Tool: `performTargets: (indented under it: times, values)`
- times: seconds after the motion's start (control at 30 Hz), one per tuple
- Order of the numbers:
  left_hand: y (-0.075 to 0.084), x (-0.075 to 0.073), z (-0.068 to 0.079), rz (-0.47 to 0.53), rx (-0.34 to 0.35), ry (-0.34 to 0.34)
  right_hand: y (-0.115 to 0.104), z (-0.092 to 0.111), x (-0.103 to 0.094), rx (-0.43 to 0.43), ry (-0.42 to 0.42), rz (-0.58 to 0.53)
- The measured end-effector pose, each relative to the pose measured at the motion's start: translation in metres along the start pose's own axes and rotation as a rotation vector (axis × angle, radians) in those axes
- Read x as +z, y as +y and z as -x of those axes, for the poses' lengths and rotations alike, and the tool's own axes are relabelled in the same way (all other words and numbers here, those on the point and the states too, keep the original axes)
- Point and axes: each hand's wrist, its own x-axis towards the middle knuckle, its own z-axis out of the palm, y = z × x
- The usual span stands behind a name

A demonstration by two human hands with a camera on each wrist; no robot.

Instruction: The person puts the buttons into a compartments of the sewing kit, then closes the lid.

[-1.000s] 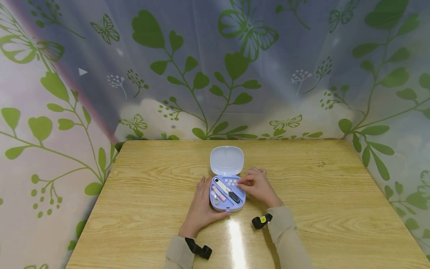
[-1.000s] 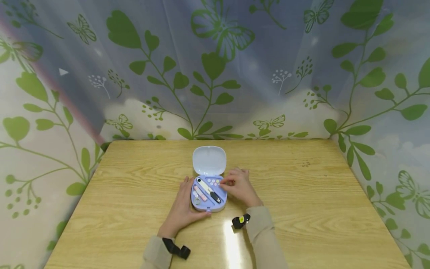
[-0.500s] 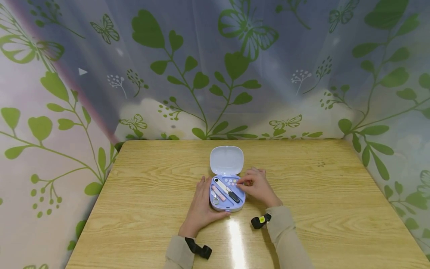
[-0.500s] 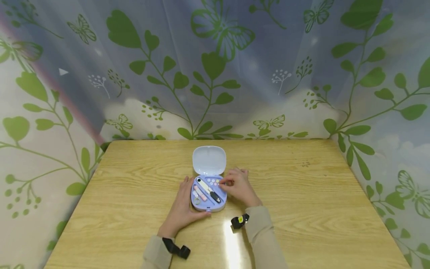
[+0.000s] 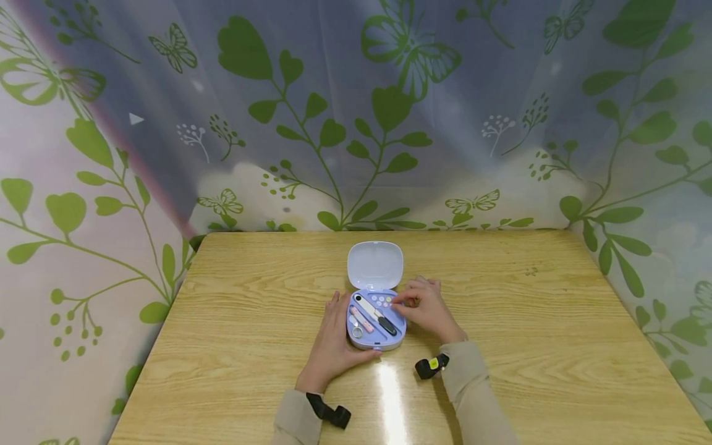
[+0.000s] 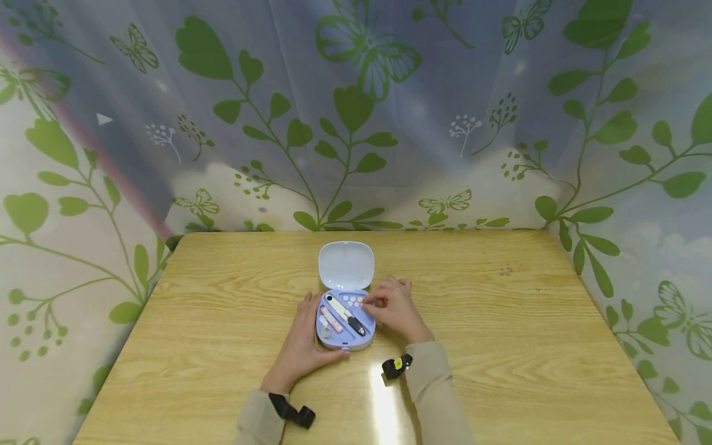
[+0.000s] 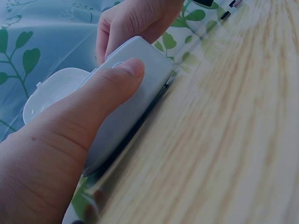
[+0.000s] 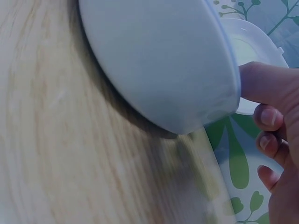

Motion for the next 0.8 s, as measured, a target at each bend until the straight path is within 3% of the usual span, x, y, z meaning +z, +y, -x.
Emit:
performTargets:
  times: [0.47,0.8]
  values:
    - [-0.001,0.001,0.0,0.012,-0.003,0.01,-0.009,0.001,-0.013,0.014,0.029,-0.004]
    - [-0.001,0.001,0.0,0.019,-0.009,0.003,-0.008,0.014,-0.028,-0.018,0.089,-0.036]
